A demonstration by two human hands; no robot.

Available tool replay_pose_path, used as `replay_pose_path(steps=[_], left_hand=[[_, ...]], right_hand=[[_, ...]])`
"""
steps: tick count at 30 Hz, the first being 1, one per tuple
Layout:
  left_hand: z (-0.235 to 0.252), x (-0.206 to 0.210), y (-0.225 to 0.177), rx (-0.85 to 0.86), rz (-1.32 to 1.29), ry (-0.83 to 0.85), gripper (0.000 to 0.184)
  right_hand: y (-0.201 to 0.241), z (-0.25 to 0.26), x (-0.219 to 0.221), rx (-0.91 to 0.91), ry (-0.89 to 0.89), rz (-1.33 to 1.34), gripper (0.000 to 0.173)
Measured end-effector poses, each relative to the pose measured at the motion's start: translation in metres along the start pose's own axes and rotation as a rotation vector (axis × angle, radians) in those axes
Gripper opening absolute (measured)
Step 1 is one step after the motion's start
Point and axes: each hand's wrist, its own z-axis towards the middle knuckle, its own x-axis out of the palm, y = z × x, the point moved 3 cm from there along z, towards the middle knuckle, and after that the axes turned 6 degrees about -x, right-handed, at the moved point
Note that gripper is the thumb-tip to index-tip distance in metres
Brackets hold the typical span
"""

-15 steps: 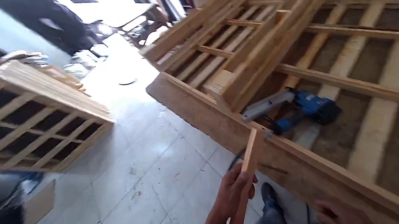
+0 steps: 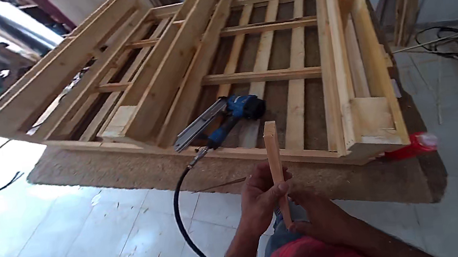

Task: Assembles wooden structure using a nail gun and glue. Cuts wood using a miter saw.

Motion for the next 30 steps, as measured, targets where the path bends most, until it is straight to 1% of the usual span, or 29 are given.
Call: replay_pose_path(steps=[2, 4, 6, 7, 9, 11, 12, 13, 14, 15, 16, 17, 18, 19, 20, 21, 23, 24, 26, 27, 30], left_hand=[[0.005, 0.015, 0.007, -0.032, -0.053, 0.019, 0.054], [0.009, 0.025, 0.012, -0.062, -0.111, 0.041, 0.056], [0.015, 0.03, 0.01, -0.063, -0.111, 0.078, 0.052], [0.019, 0.031, 0.007, -0.059, -0.094, 0.093, 0.051], [0.029, 0.029, -0.006, -0.048, -0.077, 0.099, 0.049], [0.038, 0.015, -0.02, -0.035, -0.086, 0.093, 0.048], [0.043, 0.005, -0.026, -0.027, -0.082, 0.078, 0.043], [0.049, -0.007, -0.029, -0.023, -0.086, 0.036, 0.037], [0.053, -0.02, -0.03, -0.031, -0.101, -0.041, 0.029], [0.057, -0.033, -0.03, -0.057, -0.105, -0.149, 0.021], [0.063, -0.046, -0.027, -0.101, -0.094, -0.278, 0.018], [0.069, -0.059, -0.023, -0.148, -0.044, -0.385, 0.018], [0.074, -0.069, -0.019, -0.167, 0.039, -0.446, 0.02], [0.077, -0.075, -0.015, -0.148, 0.162, -0.452, 0.023], [0.076, -0.078, -0.012, -0.09, 0.329, -0.393, 0.026], [0.073, -0.078, -0.009, -0.004, 0.548, -0.261, 0.032], [0.065, -0.064, -0.002, 0.151, 0.986, 0.101, 0.049], [0.061, -0.051, 0.007, 0.233, 1.113, 0.25, 0.055], [0.053, -0.03, 0.031, 0.365, 1.251, 0.442, 0.056], [0.052, -0.024, 0.042, 0.413, 1.278, 0.487, 0.052], [0.056, -0.017, 0.056, 0.489, 1.233, 0.516, 0.044]], right_hand=[[-0.007, -0.009, -0.006, 0.043, -0.034, 0.011, 0.077], [-0.016, -0.015, -0.008, 0.075, -0.087, 0.048, 0.069], [-0.026, -0.02, -0.007, 0.108, -0.126, 0.101, 0.058], [-0.031, -0.024, -0.007, 0.126, -0.137, 0.106, 0.055], [-0.04, -0.036, -0.011, 0.171, -0.151, 0.076, 0.055], [-0.047, -0.051, -0.011, 0.221, -0.161, 0.042, 0.062], [-0.048, -0.059, -0.012, 0.242, -0.18, 0.039, 0.065], [-0.048, -0.066, -0.014, 0.255, -0.207, 0.04, 0.066], [-0.045, -0.074, -0.015, 0.26, -0.235, 0.038, 0.065], [-0.041, -0.082, -0.018, 0.259, -0.264, 0.04, 0.063], [-0.035, -0.089, -0.022, 0.247, -0.311, 0.057, 0.059], [-0.029, -0.094, -0.026, 0.219, -0.371, 0.089, 0.054], [-0.021, -0.099, -0.03, 0.197, -0.416, 0.131, 0.049], [-0.013, -0.102, -0.034, 0.198, -0.435, 0.151, 0.046], [-0.003, -0.104, -0.039, 0.23, -0.432, 0.149, 0.044], [0.007, -0.104, -0.043, 0.284, -0.41, 0.135, 0.044], [0.025, -0.102, -0.047, 0.366, -0.396, 0.143, 0.044], [0.034, -0.101, -0.048, 0.389, -0.401, 0.16, 0.043], [0.054, -0.101, -0.048, 0.403, -0.418, 0.224, 0.043], [0.065, -0.102, -0.048, 0.389, -0.435, 0.269, 0.042], [0.091, -0.105, -0.049, 0.314, -0.506, 0.363, 0.039]])
